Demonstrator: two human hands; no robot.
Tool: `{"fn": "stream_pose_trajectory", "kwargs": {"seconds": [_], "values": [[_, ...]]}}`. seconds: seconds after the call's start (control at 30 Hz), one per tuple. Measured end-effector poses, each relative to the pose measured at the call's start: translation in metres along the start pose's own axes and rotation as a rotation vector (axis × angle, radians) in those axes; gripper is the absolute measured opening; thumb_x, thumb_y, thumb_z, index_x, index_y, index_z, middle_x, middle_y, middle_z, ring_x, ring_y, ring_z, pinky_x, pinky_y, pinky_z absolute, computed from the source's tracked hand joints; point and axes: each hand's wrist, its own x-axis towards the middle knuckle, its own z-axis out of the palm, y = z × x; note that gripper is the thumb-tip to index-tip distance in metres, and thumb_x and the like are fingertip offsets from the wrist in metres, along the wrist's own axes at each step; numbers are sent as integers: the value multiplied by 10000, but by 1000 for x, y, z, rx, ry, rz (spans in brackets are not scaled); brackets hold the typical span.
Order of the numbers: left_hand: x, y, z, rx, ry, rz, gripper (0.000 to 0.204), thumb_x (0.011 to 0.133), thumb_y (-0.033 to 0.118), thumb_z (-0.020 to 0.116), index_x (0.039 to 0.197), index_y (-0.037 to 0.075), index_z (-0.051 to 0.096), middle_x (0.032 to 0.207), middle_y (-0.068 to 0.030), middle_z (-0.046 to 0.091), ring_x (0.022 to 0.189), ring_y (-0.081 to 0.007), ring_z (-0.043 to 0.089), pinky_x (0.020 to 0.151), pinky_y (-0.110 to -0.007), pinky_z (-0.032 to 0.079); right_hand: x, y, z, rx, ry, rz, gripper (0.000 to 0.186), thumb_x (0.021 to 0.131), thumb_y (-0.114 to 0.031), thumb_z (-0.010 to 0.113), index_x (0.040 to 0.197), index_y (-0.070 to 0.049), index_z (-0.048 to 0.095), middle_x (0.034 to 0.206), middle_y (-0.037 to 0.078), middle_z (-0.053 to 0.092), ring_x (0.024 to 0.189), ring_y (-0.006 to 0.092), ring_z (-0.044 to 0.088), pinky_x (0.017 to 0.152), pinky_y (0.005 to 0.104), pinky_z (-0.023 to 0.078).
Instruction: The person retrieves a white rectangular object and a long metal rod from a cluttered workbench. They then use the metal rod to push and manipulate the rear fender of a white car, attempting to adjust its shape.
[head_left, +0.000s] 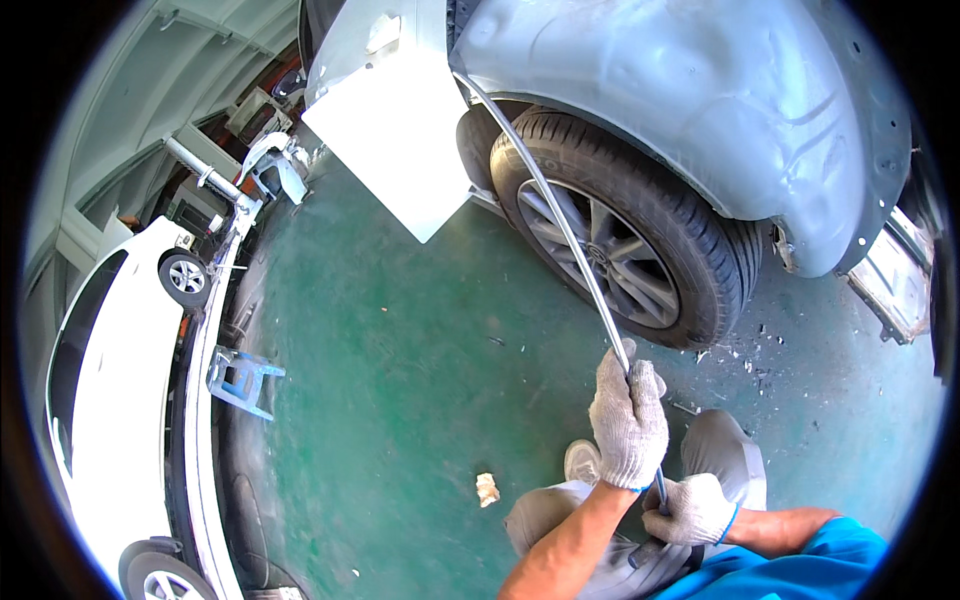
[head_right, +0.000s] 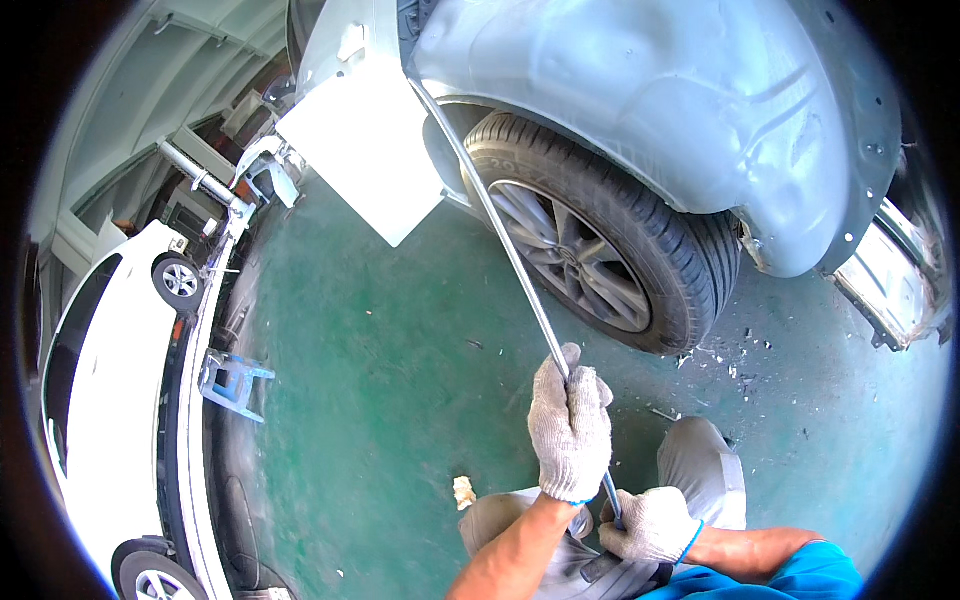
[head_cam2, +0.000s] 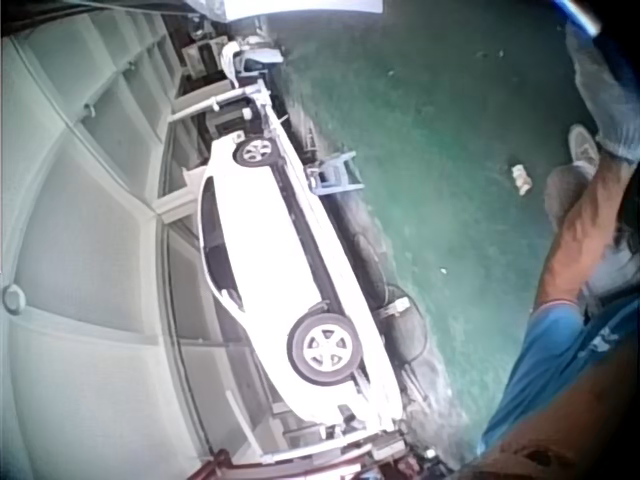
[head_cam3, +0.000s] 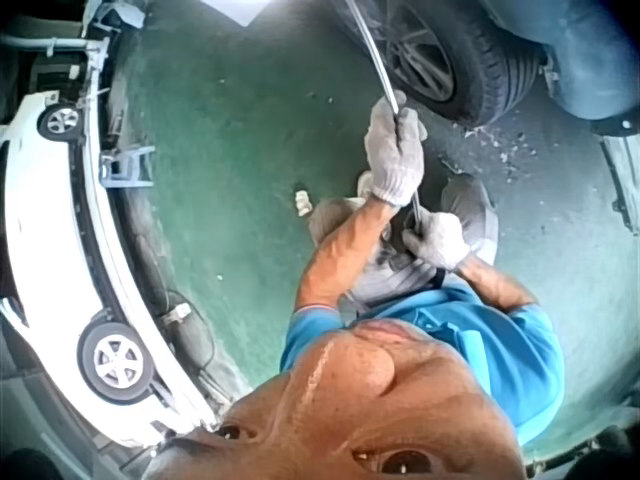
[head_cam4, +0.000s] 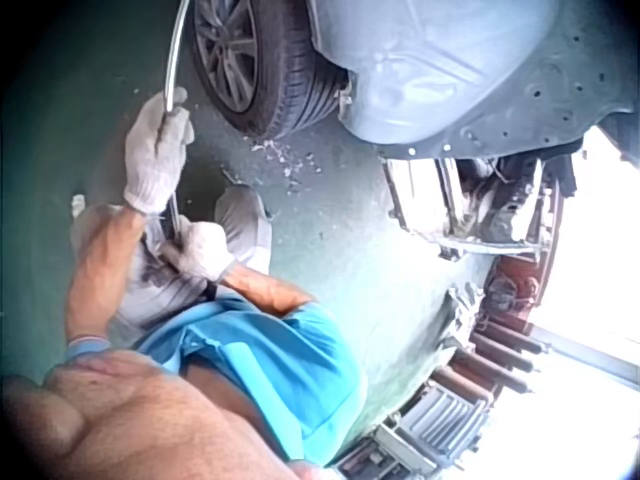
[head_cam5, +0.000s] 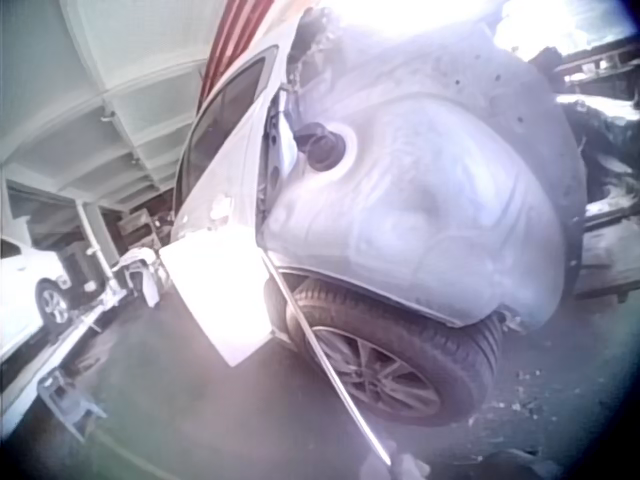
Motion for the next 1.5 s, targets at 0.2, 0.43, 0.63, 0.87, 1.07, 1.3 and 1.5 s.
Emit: {"fn": "stream_pose_trajectory", "kwargs": {"seconds": [0.2,0.43,0.63,0.87,1.07,1.3,1.5], "values": [[0,0,4,1,10,-26,311,1069,132,543,1310,-64,558,759,-52,614,660,-112,575,618,-280,498,3,12,-2,76,-94,-11,273,832,-379,701,962,-138,705,697,124,705,639,345,713,612,437,570],[3,-12,4,70,59,-15,296,1063,120,545,1295,-61,577,755,-57,617,662,-113,589,621,-278,507,20,28,17,74,-49,-97,271,827,-402,722,946,-159,695,699,124,698,637,354,703,595,463,553],[4,-9,-1,51,38,-21,289,1058,109,545,1293,-54,582,763,-50,622,664,-106,585,627,-277,509,14,15,21,-25,55,-53,258,829,-373,730,913,-134,679,642,119,671,577,350,686,548,454,541],[1,-5,-1,17,26,-3,304,1060,108,545,1317,-52,571,774,-51,626,669,-104,581,631,-279,508,7,7,15,0,94,-87,224,823,-343,723,888,-134,677,622,113,660,560,346,679,539,448,541],[0,0,0,18,28,-4,295,1061,106,542,1305,-58,574,761,-57,625,656,-117,585,626,-288,509,7,5,7,49,-21,-23,227,827,-353,704,916,-144,690,664,120,681,610,354,693,584,450,555],[2,-3,1,93,57,-16,280,1046,91,555,1283,-55,584,743,-64,632,646,-125,605,621,-295,521,18,26,17,135,-141,-73,313,849,-442,724,976,-158,692,720,133,702,663,354,708,618,451,557],[3,-6,-3,83,54,-2,286,1054,99,549,1292,-55,580,749,-62,627,657,-121,605,629,-290,525,20,18,19,53,-124,-45,355,866,-468,730,1023,-157,663,713,136,698,662,365,708,603,466,552]]}}
